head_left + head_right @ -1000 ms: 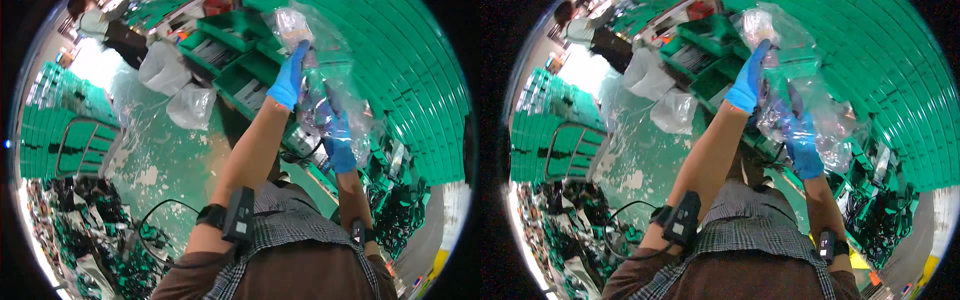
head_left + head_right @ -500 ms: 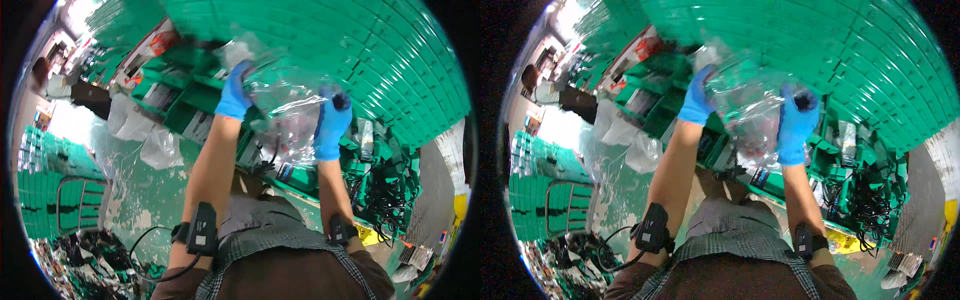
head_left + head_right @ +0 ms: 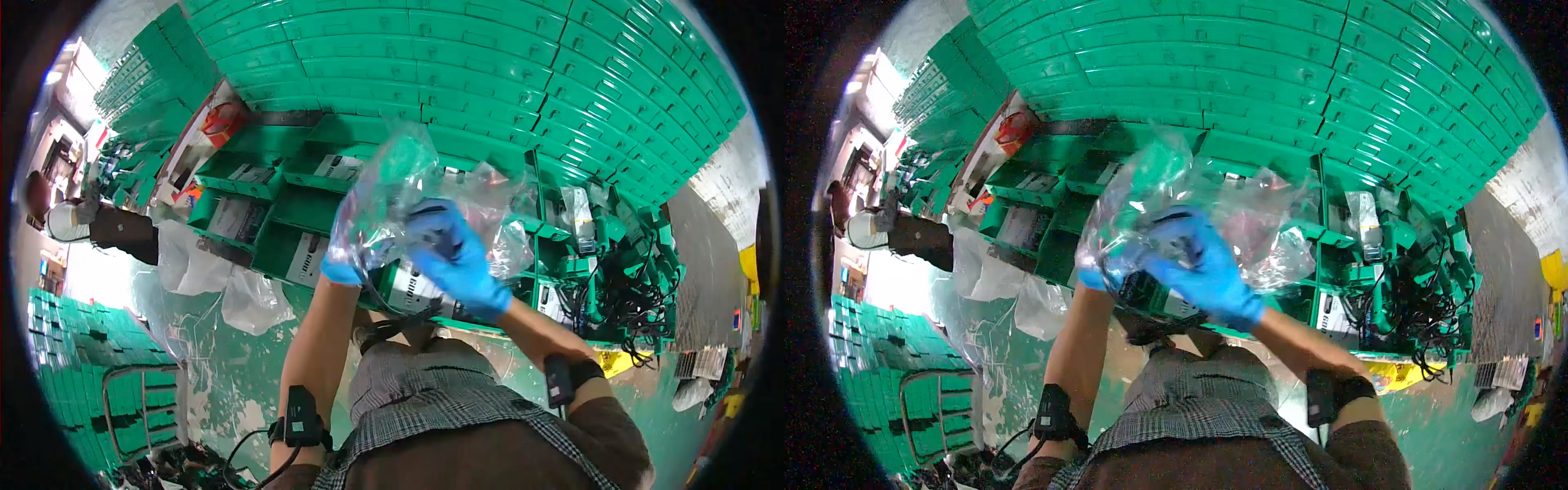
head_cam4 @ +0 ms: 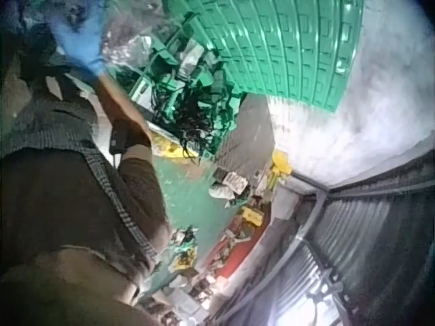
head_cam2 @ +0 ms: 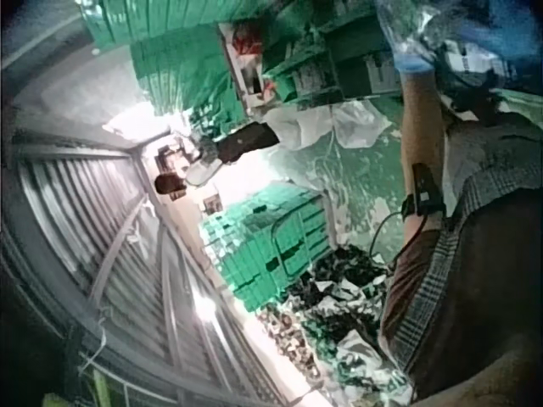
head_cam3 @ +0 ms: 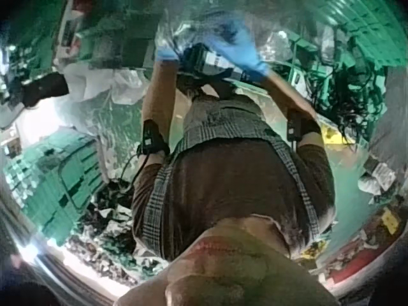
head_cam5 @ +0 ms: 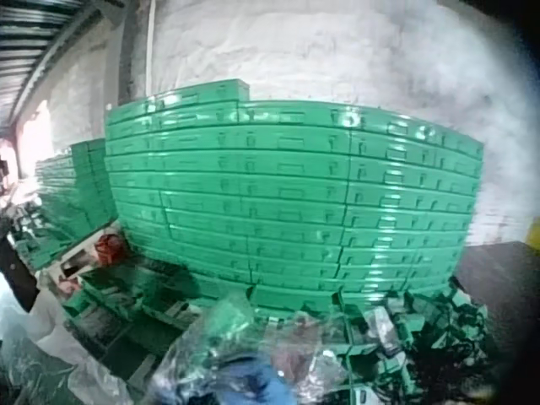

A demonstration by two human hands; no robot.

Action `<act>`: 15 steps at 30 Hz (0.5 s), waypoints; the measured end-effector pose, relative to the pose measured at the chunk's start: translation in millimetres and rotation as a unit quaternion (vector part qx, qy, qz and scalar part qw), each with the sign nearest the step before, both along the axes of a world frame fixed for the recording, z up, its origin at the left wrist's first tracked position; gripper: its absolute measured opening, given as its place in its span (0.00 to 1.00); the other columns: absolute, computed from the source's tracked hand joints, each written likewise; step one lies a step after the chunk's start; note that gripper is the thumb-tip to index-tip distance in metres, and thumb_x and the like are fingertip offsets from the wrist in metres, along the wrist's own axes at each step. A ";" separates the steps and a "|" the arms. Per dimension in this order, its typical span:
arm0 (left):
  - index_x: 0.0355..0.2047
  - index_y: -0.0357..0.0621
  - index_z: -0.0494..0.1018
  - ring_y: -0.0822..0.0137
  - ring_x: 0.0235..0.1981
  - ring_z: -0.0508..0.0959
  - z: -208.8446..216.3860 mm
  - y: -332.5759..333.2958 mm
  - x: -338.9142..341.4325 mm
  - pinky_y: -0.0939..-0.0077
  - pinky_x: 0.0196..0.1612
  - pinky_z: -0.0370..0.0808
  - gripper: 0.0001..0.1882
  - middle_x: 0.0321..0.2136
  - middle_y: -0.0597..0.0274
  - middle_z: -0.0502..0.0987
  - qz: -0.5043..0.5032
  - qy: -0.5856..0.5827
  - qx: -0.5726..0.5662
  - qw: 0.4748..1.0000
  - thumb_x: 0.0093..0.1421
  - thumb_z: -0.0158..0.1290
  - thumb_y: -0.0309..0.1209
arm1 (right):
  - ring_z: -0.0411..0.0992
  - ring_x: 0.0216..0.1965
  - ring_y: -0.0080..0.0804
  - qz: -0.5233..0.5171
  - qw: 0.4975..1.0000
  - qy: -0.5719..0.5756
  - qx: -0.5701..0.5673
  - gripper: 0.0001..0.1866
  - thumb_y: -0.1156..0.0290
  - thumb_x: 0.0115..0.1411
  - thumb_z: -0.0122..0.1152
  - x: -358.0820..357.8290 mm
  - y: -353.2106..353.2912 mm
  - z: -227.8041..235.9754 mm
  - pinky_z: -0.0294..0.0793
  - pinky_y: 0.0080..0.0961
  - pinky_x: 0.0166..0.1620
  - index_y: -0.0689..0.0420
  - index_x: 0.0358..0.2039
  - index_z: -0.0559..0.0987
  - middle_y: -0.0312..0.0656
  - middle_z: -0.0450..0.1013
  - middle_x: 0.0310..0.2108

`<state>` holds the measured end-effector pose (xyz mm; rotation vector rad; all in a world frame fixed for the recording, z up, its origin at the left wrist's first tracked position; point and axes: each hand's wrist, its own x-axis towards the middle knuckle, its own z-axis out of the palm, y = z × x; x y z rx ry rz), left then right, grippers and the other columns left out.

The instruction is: Packing power tools and manuals into plastic bags and placing them in storage bins.

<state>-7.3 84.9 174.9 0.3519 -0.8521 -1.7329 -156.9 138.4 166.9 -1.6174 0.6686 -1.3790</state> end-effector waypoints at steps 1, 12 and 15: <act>0.55 0.37 0.60 0.61 0.40 0.74 3.9 -4.0 11.1 0.70 0.40 0.76 0.25 0.46 0.55 0.70 0.005 0.025 -0.033 0.999 0.61 0.45 0.39 | 0.66 0.45 0.34 0.048 0.992 -0.049 0.110 0.20 0.73 0.51 0.62 -0.2 7.0 -5.2 0.66 0.29 0.48 0.58 0.45 0.70 0.45 0.67 0.44; 0.48 0.41 0.65 0.63 0.41 0.73 -16.7 -109.5 133.2 0.68 0.41 0.74 0.19 0.43 0.56 0.70 0.173 -0.041 -0.051 0.983 0.57 0.50 0.34 | 0.64 0.51 0.27 0.391 0.820 0.138 0.394 0.27 0.61 0.60 0.53 124.8 0.9 -51.6 0.62 0.27 0.55 0.59 0.57 0.63 0.44 0.66 0.53; 0.50 0.41 0.61 0.59 0.44 0.72 -22.4 -109.8 155.8 0.63 0.45 0.74 0.19 0.46 0.53 0.68 0.041 0.124 0.085 0.988 0.59 0.48 0.31 | 0.64 0.50 0.25 0.438 0.819 0.143 0.342 0.25 0.66 0.59 0.54 158.3 8.0 -37.7 0.62 0.24 0.53 0.58 0.57 0.63 0.41 0.67 0.51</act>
